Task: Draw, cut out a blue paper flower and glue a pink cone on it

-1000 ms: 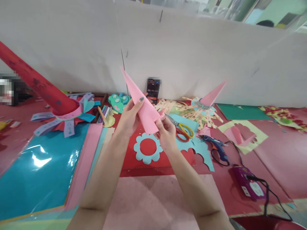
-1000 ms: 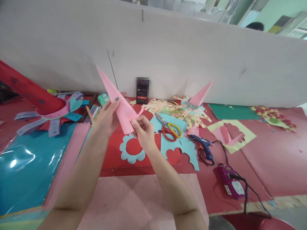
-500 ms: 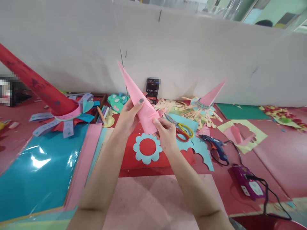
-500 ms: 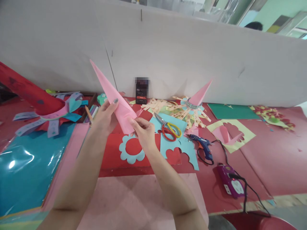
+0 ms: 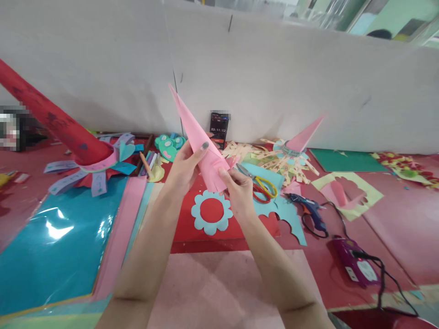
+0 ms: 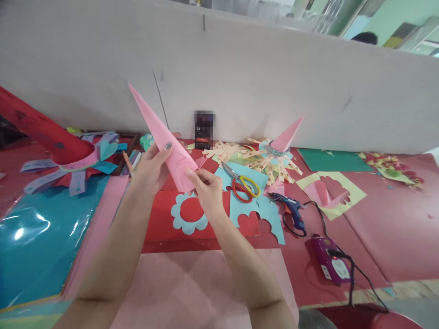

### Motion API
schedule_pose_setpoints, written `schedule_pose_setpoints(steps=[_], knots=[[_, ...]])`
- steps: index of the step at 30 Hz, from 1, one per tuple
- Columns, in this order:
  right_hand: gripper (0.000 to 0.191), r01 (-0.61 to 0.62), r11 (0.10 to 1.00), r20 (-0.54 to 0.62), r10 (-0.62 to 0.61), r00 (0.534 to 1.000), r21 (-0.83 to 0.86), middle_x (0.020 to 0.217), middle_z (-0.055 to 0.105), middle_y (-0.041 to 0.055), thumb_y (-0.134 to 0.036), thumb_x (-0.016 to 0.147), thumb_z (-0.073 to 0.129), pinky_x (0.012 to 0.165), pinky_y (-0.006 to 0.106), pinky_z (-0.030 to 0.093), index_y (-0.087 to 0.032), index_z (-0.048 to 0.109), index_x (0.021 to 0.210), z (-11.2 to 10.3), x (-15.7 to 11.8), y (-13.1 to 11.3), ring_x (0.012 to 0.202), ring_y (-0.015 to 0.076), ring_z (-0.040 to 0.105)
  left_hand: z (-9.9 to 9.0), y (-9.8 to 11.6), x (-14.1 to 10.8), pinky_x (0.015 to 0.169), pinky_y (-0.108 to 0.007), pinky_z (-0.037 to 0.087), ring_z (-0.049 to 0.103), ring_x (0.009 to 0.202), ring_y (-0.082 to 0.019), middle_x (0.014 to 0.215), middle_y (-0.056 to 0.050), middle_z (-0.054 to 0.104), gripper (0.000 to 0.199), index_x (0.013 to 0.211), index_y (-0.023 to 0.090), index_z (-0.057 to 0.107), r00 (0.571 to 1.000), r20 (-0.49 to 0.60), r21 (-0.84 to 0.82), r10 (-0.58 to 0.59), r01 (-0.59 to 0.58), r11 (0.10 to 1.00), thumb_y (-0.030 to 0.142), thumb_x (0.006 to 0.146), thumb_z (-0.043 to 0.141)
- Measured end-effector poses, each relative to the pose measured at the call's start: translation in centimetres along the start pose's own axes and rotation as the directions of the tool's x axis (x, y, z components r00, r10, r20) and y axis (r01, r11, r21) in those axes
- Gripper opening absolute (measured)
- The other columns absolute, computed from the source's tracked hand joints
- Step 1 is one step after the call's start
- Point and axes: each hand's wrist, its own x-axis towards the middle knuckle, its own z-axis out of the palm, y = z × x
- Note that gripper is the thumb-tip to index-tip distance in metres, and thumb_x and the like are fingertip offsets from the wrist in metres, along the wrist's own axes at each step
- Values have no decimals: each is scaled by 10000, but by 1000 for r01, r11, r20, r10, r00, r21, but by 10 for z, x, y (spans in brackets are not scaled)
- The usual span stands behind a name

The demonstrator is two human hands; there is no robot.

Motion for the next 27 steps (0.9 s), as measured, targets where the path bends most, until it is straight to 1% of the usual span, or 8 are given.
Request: schedule_pose_setpoints(steps=[5,11,14,17,20,23,25,27], knots=[[428,35,999,1,-35,999,-5,398,386,-70,-473,754,657,340,199,219,-179,477,499,0,0,0,341,35,298,-2,-3,2,519,-215,469,619,626,-121,756,8,640,389,907,203,611,1000,0,-10,9,-9,1000,438,644,775],[475,52,999,-22,-52,998,13,416,334,-74,-458,752,666,335,194,240,-184,402,468,1,-2,-3,342,41,352,-3,-7,2,529,-228,463,623,647,-133,754,1,629,364,919,208,610,1000,26,14,14,-14,1000,443,679,751],[484,49,997,-48,-46,998,63,445,315,-78,-452,751,667,335,189,246,-185,373,476,2,-4,-3,353,33,312,-2,-9,2,555,-240,471,626,677,-141,767,-3,624,361,901,199,610,999,9,15,36,-36,999,439,674,755],[456,51,992,-67,-43,997,115,477,302,-80,-440,773,651,346,182,247,-185,381,509,3,-5,-2,379,30,264,0,-9,2,572,-244,483,622,682,-140,765,1,620,375,883,198,614,998,-11,4,58,-58,998,438,645,775],[446,44,985,-77,-31,997,164,493,290,-80,-445,784,639,355,183,240,-188,377,530,4,-5,-1,396,33,236,1,-9,2,531,-231,472,602,623,-123,716,13,602,362,877,198,621,999,9,5,51,-51,999,435,650,773],[474,31,980,-101,-11,995,195,505,261,-79,-438,763,661,362,184,226,-191,333,527,4,-4,0,419,39,221,3,-8,2,508,-220,457,593,600,-114,706,15,602,357,881,200,621,999,24,5,25,-25,1000,432,654,770],[489,43,983,-121,-21,992,178,505,248,-78,-445,761,660,370,187,229,-193,315,523,4,-4,0,429,44,223,4,-8,1,542,-224,473,610,637,-123,734,8,621,368,878,199,618,1000,21,3,11,-11,1000,432,641,776],[470,58,991,-131,-42,990,118,494,265,-77,-474,765,645,375,194,239,-194,356,522,4,-3,0,424,47,238,4,-8,1,581,-234,490,625,673,-135,748,1,636,375,870,194,617,1000,-6,-2,14,-14,1000,429,629,781]])
